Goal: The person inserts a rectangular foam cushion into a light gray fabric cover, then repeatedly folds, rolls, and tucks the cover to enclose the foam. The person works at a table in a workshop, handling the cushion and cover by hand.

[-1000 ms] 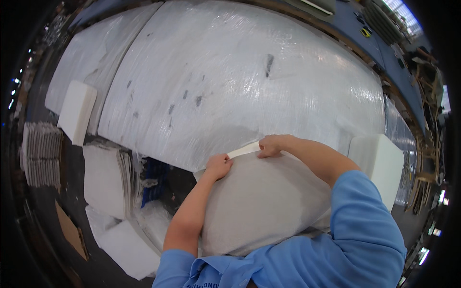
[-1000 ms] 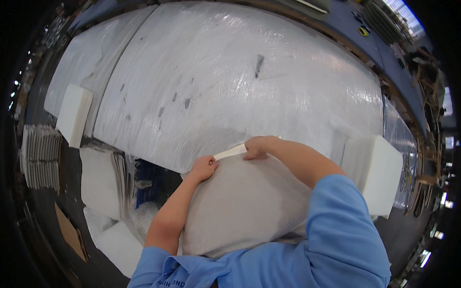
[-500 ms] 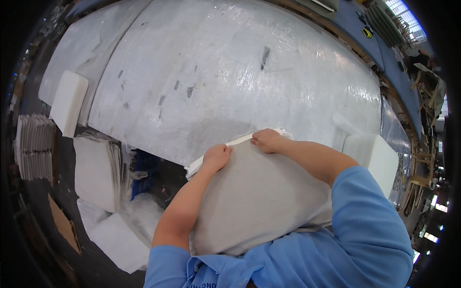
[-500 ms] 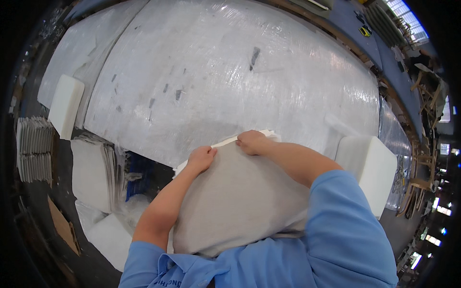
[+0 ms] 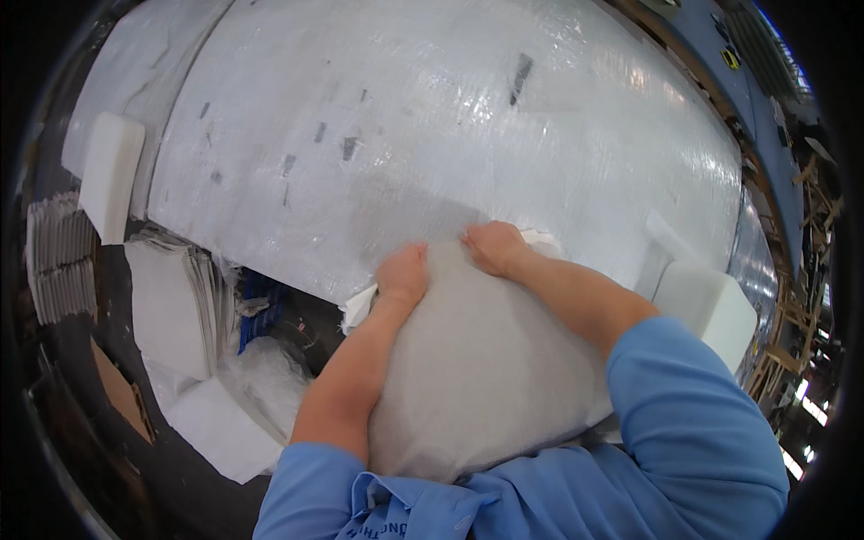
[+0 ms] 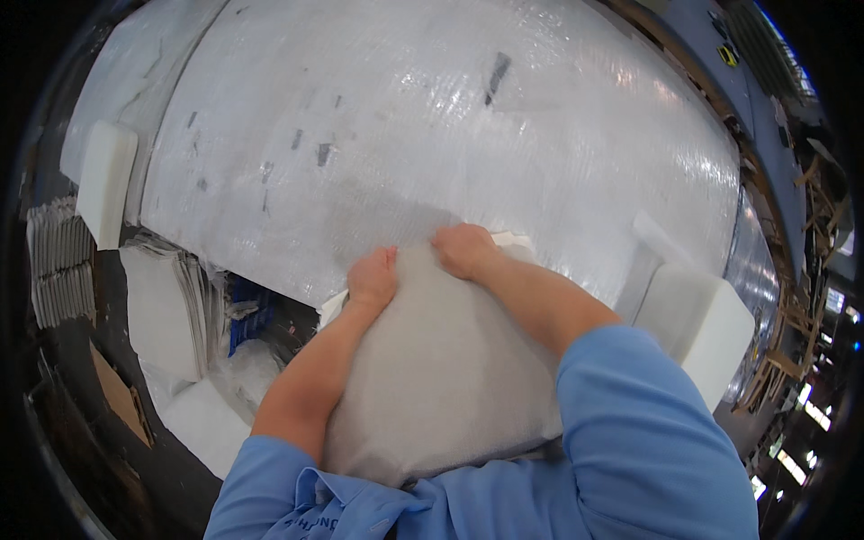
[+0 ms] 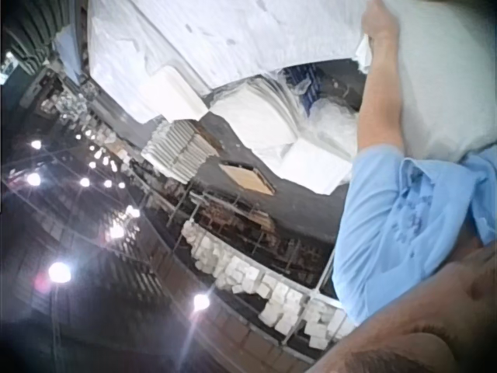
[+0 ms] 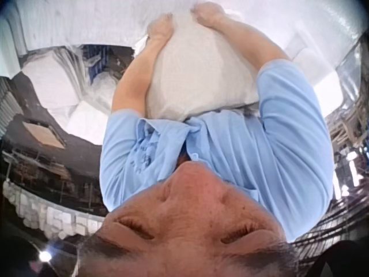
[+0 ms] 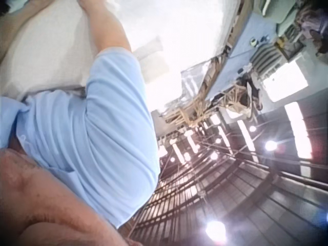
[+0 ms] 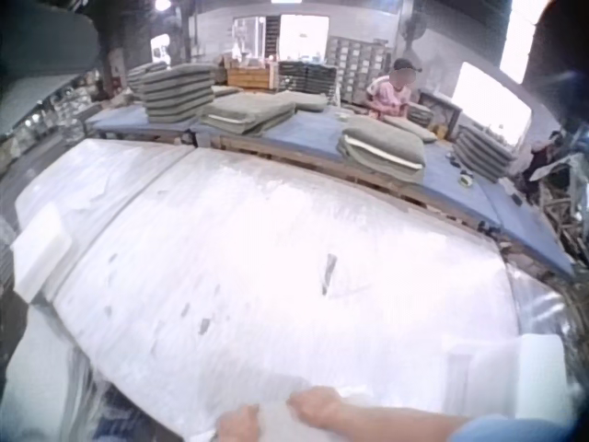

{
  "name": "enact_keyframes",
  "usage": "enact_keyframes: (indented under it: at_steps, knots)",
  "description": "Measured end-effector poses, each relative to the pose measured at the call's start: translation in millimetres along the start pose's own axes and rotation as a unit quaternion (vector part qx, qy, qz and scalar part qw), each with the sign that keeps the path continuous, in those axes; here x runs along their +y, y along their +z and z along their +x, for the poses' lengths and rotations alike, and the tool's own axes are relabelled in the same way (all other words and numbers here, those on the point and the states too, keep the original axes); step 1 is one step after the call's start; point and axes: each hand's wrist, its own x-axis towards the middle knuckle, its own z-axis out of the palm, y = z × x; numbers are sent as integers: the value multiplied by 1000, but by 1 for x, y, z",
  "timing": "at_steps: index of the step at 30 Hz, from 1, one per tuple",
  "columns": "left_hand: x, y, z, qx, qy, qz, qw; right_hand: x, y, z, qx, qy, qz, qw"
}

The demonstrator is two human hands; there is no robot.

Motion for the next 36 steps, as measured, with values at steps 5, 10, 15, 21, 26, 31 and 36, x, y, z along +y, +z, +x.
enact_keyframes:
  at_steps: [5,10,15,21,26,31,36]
  knots:
    - [-5,-2,0,-9,6,-22,1000,5,7,4,14,-4,8,1000]
    - [-11,-48,-34,-85,-29,-46,995,19,-37,-19,-95,11,0,995]
    - [-52,-56,-51,-135,-33,-30,990,73,-50,-33,-118,25,-29,992]
    - [-56,-21,-44,74,-67,-54,994,44,-51,-45,-69,70,46,994]
    - [-57,-17,-32,50,-70,-31,996,29,-46,-43,-79,60,-47,994]
    - [-61,-9,-23,35,-66,-37,996,42,-38,-17,-68,31,-59,995]
    - [-72,-1,-8,63,-18,-51,997,50,-18,6,-61,-20,-59,996]
